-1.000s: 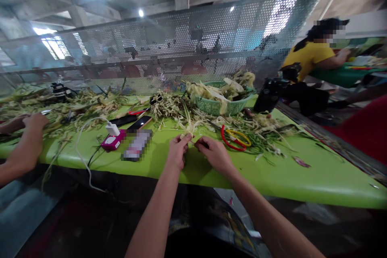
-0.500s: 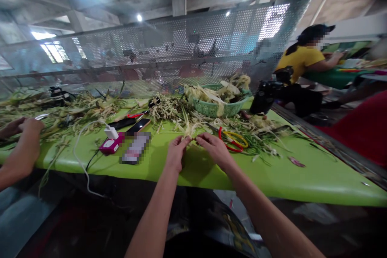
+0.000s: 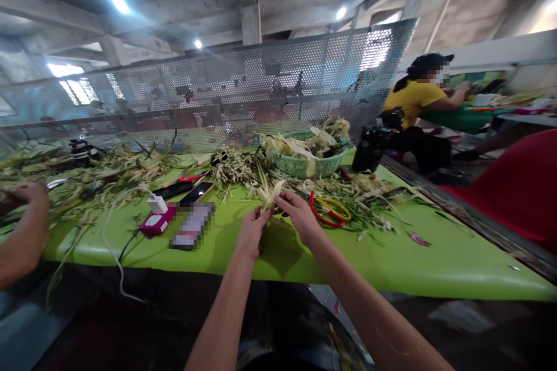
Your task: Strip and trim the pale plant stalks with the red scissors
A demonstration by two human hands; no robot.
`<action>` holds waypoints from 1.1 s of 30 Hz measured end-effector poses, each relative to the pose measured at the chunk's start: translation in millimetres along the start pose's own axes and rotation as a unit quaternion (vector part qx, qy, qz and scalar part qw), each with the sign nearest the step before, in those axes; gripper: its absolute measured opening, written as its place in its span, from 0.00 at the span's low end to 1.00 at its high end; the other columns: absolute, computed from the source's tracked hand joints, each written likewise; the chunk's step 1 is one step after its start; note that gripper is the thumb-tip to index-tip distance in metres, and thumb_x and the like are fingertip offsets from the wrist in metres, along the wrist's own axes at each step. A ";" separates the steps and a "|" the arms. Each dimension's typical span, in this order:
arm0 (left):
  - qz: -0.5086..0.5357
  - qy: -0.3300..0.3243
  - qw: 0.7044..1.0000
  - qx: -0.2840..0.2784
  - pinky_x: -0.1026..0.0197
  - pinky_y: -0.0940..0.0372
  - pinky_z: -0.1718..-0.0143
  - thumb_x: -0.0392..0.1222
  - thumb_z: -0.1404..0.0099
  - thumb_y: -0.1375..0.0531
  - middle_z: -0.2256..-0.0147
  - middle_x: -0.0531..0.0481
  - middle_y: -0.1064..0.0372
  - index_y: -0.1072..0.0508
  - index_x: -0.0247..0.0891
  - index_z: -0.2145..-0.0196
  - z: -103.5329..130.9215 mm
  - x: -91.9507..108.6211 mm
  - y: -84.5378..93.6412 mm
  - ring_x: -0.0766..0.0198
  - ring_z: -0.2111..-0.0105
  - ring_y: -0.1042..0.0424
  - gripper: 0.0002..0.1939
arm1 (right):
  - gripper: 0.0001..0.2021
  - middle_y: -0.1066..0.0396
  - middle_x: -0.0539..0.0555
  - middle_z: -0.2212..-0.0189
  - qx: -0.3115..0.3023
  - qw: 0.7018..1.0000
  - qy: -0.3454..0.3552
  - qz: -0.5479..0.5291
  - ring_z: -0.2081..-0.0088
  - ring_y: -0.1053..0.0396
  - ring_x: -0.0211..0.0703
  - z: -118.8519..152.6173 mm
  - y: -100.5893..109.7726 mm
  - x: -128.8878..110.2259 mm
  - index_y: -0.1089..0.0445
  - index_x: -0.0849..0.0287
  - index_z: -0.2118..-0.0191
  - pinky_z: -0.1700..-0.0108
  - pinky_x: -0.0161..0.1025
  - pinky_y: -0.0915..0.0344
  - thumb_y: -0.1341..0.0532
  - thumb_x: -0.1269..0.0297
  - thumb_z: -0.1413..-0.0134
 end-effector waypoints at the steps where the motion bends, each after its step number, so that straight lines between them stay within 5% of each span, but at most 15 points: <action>1: -0.010 -0.004 1.000 0.006 0.67 0.45 0.75 0.50 0.51 0.31 0.75 0.53 0.31 0.27 0.35 0.64 -1.2 -1.1 1.1 0.71 0.78 0.37 0.20 | 0.13 0.30 0.51 0.71 -0.024 1.000 -0.010 -0.006 0.70 0.33 0.38 1.9 -4.6 1.4 0.33 0.59 0.67 0.68 0.35 0.38 0.40 0.53 0.48; 4: -0.043 -0.031 0.999 0.013 0.65 0.40 0.69 0.50 0.48 0.34 0.69 0.50 0.28 0.29 0.36 0.61 -4.7 -4.2 2.4 0.67 0.72 0.32 0.20 | 0.16 0.29 0.52 0.65 -0.066 0.997 -0.028 -0.018 0.67 0.32 0.39 6.9 -15.8 7.0 0.33 0.57 0.60 0.67 0.34 0.36 0.40 0.51 0.48; 8: -0.053 -0.094 0.994 0.010 0.63 0.38 0.59 0.45 0.47 0.33 0.62 0.49 0.30 0.34 0.38 0.61 -4.9 -3.3 2.4 0.65 0.63 0.30 0.19 | 0.18 0.30 0.50 0.69 -0.035 0.999 -0.029 0.014 0.74 0.38 0.35 6.5 -14.3 11.3 0.31 0.57 0.58 0.75 0.32 0.43 0.38 0.50 0.50; 14: -0.113 -0.110 0.987 0.007 0.63 0.40 0.66 0.46 0.45 0.36 0.69 0.53 0.34 0.34 0.37 0.65 -3.3 -0.8 5.3 0.68 0.71 0.33 0.14 | 0.17 0.37 0.45 0.77 0.012 0.998 -0.048 -0.043 0.81 0.48 0.31 2.8 -0.9 9.2 0.31 0.57 0.64 0.80 0.33 0.52 0.36 0.50 0.54; 24: -0.164 -0.126 0.978 0.032 0.64 0.42 0.67 0.44 0.43 0.38 0.73 0.53 0.34 0.30 0.35 0.70 1.3 3.0 8.7 0.67 0.71 0.36 0.09 | 0.16 0.43 0.44 0.79 0.008 0.998 -0.026 -0.064 0.80 0.51 0.32 0.6 -1.7 9.5 0.37 0.57 0.71 0.80 0.32 0.53 0.36 0.50 0.54; 33: -0.247 -0.098 0.964 0.026 0.64 0.44 0.68 0.43 0.43 0.39 0.75 0.55 0.37 0.32 0.36 0.72 20.3 16.0 25.2 0.67 0.73 0.39 0.08 | 0.15 0.36 0.49 0.74 0.053 0.994 -0.022 -0.090 0.73 0.40 0.37 0.9 6.0 6.1 0.36 0.56 0.68 0.73 0.33 0.44 0.37 0.50 0.53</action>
Point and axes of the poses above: each hand's wrist, its own z-axis away from the middle knuckle, its own y-axis out of the back of the hand, x = y × z, the point moved 6 cm from there along -z, towards the middle knuckle
